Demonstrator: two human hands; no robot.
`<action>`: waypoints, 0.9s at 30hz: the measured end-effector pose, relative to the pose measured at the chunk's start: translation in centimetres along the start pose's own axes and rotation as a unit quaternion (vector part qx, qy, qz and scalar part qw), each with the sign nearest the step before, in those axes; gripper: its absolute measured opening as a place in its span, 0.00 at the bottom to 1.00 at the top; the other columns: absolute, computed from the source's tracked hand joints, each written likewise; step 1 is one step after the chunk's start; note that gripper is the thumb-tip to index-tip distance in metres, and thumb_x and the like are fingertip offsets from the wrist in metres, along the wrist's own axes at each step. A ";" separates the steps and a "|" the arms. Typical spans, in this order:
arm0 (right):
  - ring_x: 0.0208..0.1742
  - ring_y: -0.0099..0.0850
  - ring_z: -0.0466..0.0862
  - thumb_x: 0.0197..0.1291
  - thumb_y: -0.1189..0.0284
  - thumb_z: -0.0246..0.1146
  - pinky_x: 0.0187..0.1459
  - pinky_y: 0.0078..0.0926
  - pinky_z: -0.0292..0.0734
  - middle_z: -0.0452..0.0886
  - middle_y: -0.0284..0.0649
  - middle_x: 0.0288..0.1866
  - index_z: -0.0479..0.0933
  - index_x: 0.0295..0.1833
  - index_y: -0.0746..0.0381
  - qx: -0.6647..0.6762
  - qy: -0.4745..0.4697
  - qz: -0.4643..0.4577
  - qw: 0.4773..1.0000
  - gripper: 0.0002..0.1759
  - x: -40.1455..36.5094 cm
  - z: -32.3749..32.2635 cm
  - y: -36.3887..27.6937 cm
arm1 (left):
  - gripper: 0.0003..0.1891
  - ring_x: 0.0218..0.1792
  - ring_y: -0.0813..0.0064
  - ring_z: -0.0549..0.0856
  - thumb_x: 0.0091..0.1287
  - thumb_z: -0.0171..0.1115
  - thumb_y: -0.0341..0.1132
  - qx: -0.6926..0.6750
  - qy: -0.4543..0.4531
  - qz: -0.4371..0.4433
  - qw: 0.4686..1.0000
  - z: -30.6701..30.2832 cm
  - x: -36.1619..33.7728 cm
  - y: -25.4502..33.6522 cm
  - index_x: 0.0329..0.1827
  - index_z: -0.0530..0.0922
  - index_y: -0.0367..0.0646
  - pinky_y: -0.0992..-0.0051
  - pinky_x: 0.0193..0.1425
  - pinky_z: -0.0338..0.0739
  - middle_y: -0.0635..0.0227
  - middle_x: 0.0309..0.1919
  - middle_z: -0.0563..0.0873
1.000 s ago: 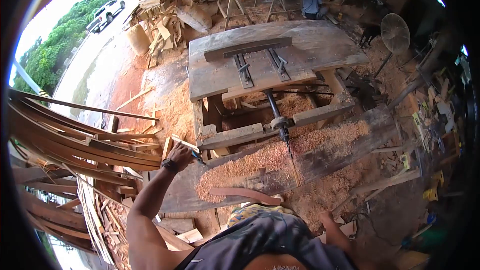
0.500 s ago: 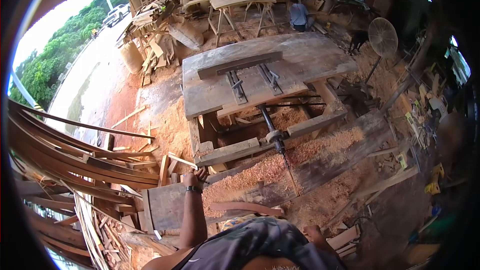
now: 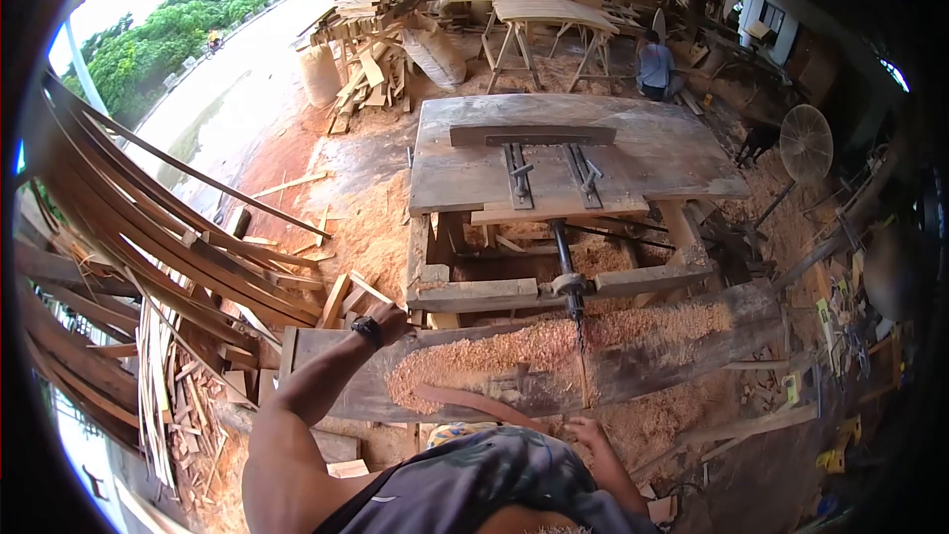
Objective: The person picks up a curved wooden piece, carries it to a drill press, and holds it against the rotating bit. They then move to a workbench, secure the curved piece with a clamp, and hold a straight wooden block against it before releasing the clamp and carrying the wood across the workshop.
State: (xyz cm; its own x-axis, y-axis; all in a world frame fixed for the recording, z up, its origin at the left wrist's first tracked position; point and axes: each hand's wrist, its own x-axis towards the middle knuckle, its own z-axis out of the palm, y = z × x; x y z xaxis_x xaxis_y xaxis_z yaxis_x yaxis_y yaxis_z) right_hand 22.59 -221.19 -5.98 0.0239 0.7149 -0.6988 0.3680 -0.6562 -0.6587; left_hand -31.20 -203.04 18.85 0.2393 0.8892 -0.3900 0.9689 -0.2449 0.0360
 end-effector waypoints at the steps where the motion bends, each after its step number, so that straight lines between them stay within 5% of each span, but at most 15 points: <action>1: 0.35 0.28 0.84 0.52 0.61 0.73 0.35 0.30 0.80 0.86 0.41 0.40 0.82 0.55 0.64 -0.011 -0.048 0.003 0.999 0.26 1.8 1.0 -0.8 | 0.22 0.38 0.47 0.86 0.64 0.61 0.51 -0.002 0.000 -0.017 1.000 0.2 0.2 0.1 0.47 0.82 0.40 0.56 0.42 0.81 0.48 0.34 0.86; 4: 0.38 0.27 0.85 0.53 0.60 0.73 0.39 0.28 0.81 0.87 0.40 0.40 0.84 0.52 0.63 -0.093 -0.132 0.021 0.987 0.23 3.2 3.7 -4.3 | 0.17 0.37 0.48 0.86 0.66 0.57 0.44 -0.212 0.157 -0.200 0.944 2.4 1.5 -0.2 0.45 0.81 0.38 0.57 0.41 0.81 0.45 0.37 0.86; 6: 0.41 0.27 0.86 0.55 0.60 0.73 0.42 0.27 0.81 0.88 0.39 0.40 0.85 0.50 0.63 -0.163 -0.165 0.036 0.972 0.21 2.2 5.4 -6.9 | 0.14 0.37 0.50 0.88 0.66 0.52 0.38 -0.217 0.235 -0.242 0.916 4.2 2.0 -1.3 0.43 0.80 0.36 0.55 0.40 0.82 0.46 0.35 0.86; 7: 0.41 0.27 0.86 0.53 0.58 0.74 0.44 0.26 0.81 0.88 0.39 0.41 0.86 0.48 0.62 -0.214 -0.132 0.008 0.968 0.22 1.5 6.2 -7.5 | 0.15 0.37 0.51 0.88 0.66 0.52 0.38 -0.574 0.188 -0.330 0.725 5.6 2.2 -2.7 0.44 0.79 0.35 0.56 0.40 0.83 0.48 0.34 0.86; 8: 0.42 0.27 0.86 0.52 0.56 0.74 0.46 0.26 0.80 0.89 0.40 0.41 0.86 0.46 0.61 -0.264 -0.101 -0.020 0.959 0.22 0.9 6.6 -7.8 | 0.16 0.37 0.52 0.88 0.66 0.52 0.39 -0.831 0.110 -0.361 0.407 7.1 2.2 -3.6 0.44 0.78 0.34 0.57 0.39 0.85 0.49 0.32 0.86; 12: 0.42 0.29 0.87 0.50 0.53 0.74 0.48 0.26 0.80 0.89 0.42 0.43 0.86 0.46 0.61 -0.265 -0.087 -0.074 0.957 0.25 0.4 7.7 -6.5 | 0.16 0.41 0.58 0.88 0.67 0.47 0.37 -0.906 0.291 -0.300 -0.066 9.3 -1.6 -1.7 0.45 0.78 0.33 0.65 0.40 0.89 0.54 0.41 0.85; 15: 0.50 0.32 0.86 0.45 0.47 0.74 0.57 0.29 0.78 0.88 0.35 0.47 0.88 0.43 0.52 -0.224 -0.155 -0.070 0.960 0.25 1.3 7.9 -5.0 | 0.16 0.39 0.60 0.88 0.66 0.48 0.36 -0.923 0.297 -0.241 -0.038 12.7 -3.0 -2.2 0.44 0.78 0.33 0.67 0.40 0.89 0.55 0.40 0.87; 17: 0.43 0.26 0.86 0.52 0.53 0.73 0.49 0.27 0.80 0.89 0.40 0.42 0.86 0.47 0.61 -0.246 -0.133 -0.081 0.957 0.25 -0.5 7.8 -6.4 | 0.15 0.37 0.60 0.88 0.65 0.49 0.36 -0.936 0.285 -0.209 -0.004 13.0 -3.5 -2.5 0.44 0.79 0.35 0.68 0.39 0.89 0.55 0.39 0.87; 18: 0.42 0.26 0.86 0.53 0.55 0.72 0.48 0.28 0.80 0.89 0.39 0.41 0.86 0.47 0.60 -0.160 -0.143 -0.201 0.956 0.22 6.0 9.2 0.8 | 0.14 0.36 0.59 0.88 0.65 0.50 0.36 -0.937 0.276 -0.216 -0.003 12.0 -3.7 -2.3 0.43 0.80 0.36 0.68 0.38 0.89 0.55 0.39 0.87; 19: 0.41 0.26 0.87 0.54 0.59 0.71 0.45 0.28 0.80 0.89 0.40 0.40 0.86 0.47 0.59 -0.247 -0.114 -0.221 0.936 0.19 0.9 8.1 -4.3 | 0.14 0.36 0.59 0.88 0.64 0.50 0.35 -0.951 0.283 -0.126 0.001 11.9 -3.8 -2.4 0.43 0.81 0.37 0.68 0.35 0.88 0.56 0.38 0.87; 20: 0.40 0.28 0.87 0.53 0.61 0.71 0.44 0.29 0.80 0.88 0.42 0.39 0.86 0.45 0.60 -0.289 -0.126 -0.161 0.935 0.18 1.3 8.0 -4.3 | 0.12 0.33 0.63 0.87 0.66 0.54 0.39 -0.936 0.291 -0.197 0.002 9.8 -4.2 -1.6 0.43 0.81 0.42 0.69 0.37 0.87 0.60 0.37 0.87; 21: 0.40 0.30 0.87 0.51 0.62 0.71 0.45 0.30 0.80 0.88 0.43 0.37 0.85 0.43 0.62 -0.263 -0.080 -0.179 0.945 0.17 -0.1 8.0 -5.4 | 0.12 0.32 0.67 0.85 0.69 0.57 0.45 -0.954 0.292 -0.017 0.065 16.1 -1.3 -5.6 0.42 0.82 0.48 0.72 0.40 0.84 0.65 0.36 0.86; 22: 0.41 0.31 0.87 0.48 0.62 0.73 0.47 0.30 0.80 0.88 0.43 0.38 0.85 0.42 0.62 -0.271 -0.075 -0.164 0.945 0.18 -2.2 7.5 -8.3 | 0.12 0.32 0.69 0.82 0.70 0.58 0.49 -0.950 0.270 -0.147 0.053 13.9 -2.1 -4.6 0.42 0.82 0.53 0.75 0.43 0.81 0.70 0.33 0.84; 24: 0.47 0.35 0.87 0.41 0.61 0.76 0.49 0.31 0.80 0.87 0.45 0.46 0.84 0.49 0.60 -0.266 -0.045 -0.148 0.951 0.27 -1.3 7.4 -7.8 | 0.10 0.42 0.66 0.81 0.70 0.60 0.48 -0.933 0.273 -0.162 0.171 11.8 -3.2 -3.2 0.44 0.81 0.54 0.70 0.44 0.78 0.68 0.40 0.82; 27: 0.48 0.39 0.87 0.40 0.60 0.74 0.50 0.35 0.81 0.86 0.44 0.48 0.83 0.53 0.55 -0.264 -0.033 -0.108 0.958 0.29 -2.6 7.0 -10.1 | 0.17 0.53 0.61 0.78 0.73 0.52 0.47 -0.908 0.271 -0.205 0.244 13.8 -2.3 -5.1 0.61 0.74 0.54 0.59 0.57 0.73 0.63 0.57 0.77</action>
State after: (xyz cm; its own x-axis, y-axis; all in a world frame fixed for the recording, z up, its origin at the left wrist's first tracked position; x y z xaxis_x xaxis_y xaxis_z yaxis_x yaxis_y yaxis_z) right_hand 12.32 -218.08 0.60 -0.1589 0.7916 -0.5901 0.7764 -0.2691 -0.5700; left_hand -37.53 -209.17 6.86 -0.4051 0.7360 -0.5425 -0.7701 0.0451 0.6363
